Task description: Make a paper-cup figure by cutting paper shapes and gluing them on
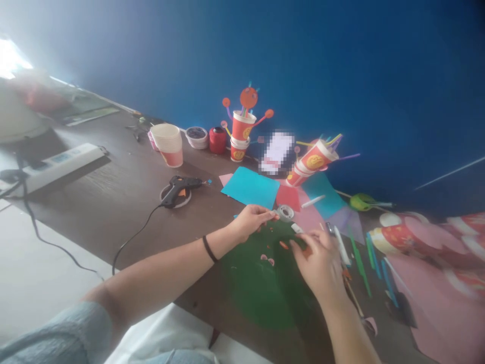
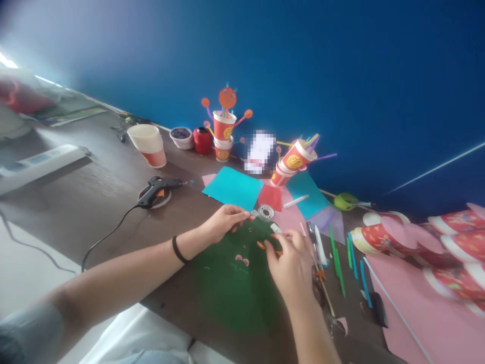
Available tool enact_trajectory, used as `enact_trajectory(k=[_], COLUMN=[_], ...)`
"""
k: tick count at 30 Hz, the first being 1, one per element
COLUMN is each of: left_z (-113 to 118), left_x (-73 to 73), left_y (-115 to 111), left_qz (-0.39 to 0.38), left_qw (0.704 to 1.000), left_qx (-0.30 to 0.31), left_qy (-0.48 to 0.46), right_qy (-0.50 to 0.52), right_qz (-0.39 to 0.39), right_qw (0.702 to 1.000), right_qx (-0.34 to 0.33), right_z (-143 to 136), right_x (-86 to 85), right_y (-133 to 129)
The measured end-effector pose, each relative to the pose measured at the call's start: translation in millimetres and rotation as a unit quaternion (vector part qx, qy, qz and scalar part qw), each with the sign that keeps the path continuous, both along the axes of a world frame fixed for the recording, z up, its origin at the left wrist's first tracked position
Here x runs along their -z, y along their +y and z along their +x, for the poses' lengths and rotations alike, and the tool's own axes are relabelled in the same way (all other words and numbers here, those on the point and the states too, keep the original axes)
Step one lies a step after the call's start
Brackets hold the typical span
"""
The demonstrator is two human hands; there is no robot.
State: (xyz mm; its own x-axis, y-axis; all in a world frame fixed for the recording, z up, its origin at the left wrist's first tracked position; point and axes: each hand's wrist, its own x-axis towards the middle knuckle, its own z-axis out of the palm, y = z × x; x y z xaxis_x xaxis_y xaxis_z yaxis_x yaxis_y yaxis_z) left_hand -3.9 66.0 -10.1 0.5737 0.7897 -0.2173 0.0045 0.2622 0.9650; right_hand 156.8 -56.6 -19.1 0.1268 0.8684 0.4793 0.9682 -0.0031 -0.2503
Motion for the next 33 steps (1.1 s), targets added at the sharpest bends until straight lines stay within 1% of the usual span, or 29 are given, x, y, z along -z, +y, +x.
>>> enact_trajectory(k=[1,3,5,8,11,13,16,19,22,27,33], left_z=[0.1,0.5,1.0,1.6,1.5,1.2,0.9,0.7,0.1,-1.3,-1.6], left_x=[0.3,1.3,3.5,8.8,12.3,12.1,9.4,7.2,6.9,4.8,3.5], left_y=[0.4,1.0,1.6,2.5,3.0,2.9,2.1,1.5,1.8,2.3,2.4], left_qz=[0.002,0.003,0.003,0.015,0.032,0.036,0.036,0.040,0.043,0.037,0.025], left_qw=[1.000,1.000,1.000,1.000,0.999,0.998,0.998,0.998,0.997,0.997,0.997], left_qx=[-0.001,0.000,0.003,0.012,0.023,0.027,0.027,0.024,0.023,0.039,0.054], left_qy=[0.003,0.007,0.008,0.017,0.026,0.033,0.043,0.050,0.055,0.048,0.041], right_qy=[0.018,0.046,0.045,0.037,0.071,0.101,0.124,0.132,0.164,0.226,0.331], right_qz=[-0.010,-0.081,-0.147,-0.200,-0.242,-0.265,-0.278,-0.269,-0.265,-0.285,-0.278], right_qw=[1.000,0.993,0.983,0.976,0.965,0.956,0.950,0.952,0.947,0.923,0.892], right_qx=[-0.018,-0.079,-0.103,-0.083,-0.069,-0.069,-0.066,-0.061,-0.076,-0.129,-0.130], right_z=[-7.3,-24.4,-40.4,-53.3,-53.6,-51.8,-51.3,-52.9,-53.3,-48.1,-40.0], right_x=[-2.3,-5.4,-6.1,-5.4,-6.1,-7.7,-10.5,-11.9,-11.4,-13.4,-15.0], right_y=[-2.2,-6.9,-11.3,-15.4,-15.8,-14.7,-13.0,-12.8,-13.9,-14.2,-8.8])
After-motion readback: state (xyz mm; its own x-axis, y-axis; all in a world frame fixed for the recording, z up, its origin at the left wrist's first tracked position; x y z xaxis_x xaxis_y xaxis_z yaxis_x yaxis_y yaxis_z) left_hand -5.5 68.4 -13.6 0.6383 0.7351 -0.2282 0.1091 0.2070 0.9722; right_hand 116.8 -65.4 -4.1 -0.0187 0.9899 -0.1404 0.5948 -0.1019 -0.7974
